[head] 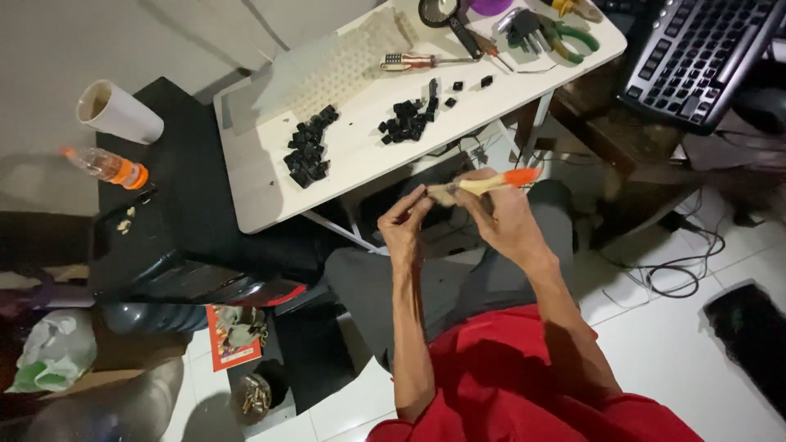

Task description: Cleaning individual mechanical keyboard switches using a small paintbrush to remove dust and debris.

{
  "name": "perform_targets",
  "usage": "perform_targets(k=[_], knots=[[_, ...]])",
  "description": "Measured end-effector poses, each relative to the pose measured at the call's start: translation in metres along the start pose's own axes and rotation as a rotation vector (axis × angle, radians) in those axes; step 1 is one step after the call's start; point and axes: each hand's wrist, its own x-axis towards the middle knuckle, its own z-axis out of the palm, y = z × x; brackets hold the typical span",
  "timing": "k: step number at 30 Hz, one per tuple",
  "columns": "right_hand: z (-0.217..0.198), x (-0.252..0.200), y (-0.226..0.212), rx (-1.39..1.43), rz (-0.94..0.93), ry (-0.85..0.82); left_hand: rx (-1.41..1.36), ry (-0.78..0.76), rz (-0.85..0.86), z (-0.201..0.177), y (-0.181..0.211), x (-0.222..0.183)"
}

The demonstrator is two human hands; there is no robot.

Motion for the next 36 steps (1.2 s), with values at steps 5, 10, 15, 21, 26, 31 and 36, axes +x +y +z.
perform_targets(k=[5, 10, 15, 21, 26, 31, 36], knots=[[0.005, 0.005, 0.004, 0.034, -0.028, 0.02, -0.051, 0.015, -0.038, 0.013, 0.024, -0.004], [0.008, 0.001, 0.003, 0.044, 0.012, 0.074, -0.075, 0.028, -0.077, 0.008, 0.003, -0.004], [0.003, 0.003, 0.004, 0.034, -0.024, 0.0, -0.089, -0.004, -0.024, 0.013, 0.005, -0.006], [0.008, 0.006, 0.018, 0.024, -0.123, 0.015, -0.215, 0.064, -0.116, 0.024, 0.021, -0.007], [0.01, 0.006, 0.014, -0.028, -0.126, 0.014, -0.297, 0.11, -0.127, 0.025, 0.0, 0.001], [0.003, 0.019, -0.033, -0.112, 0.018, -0.081, -0.525, 0.116, -0.212, 0.021, -0.014, 0.003], [0.026, 0.001, 0.044, 0.123, -0.11, 0.138, -0.61, 0.074, -0.294, 0.028, 0.011, 0.002]])
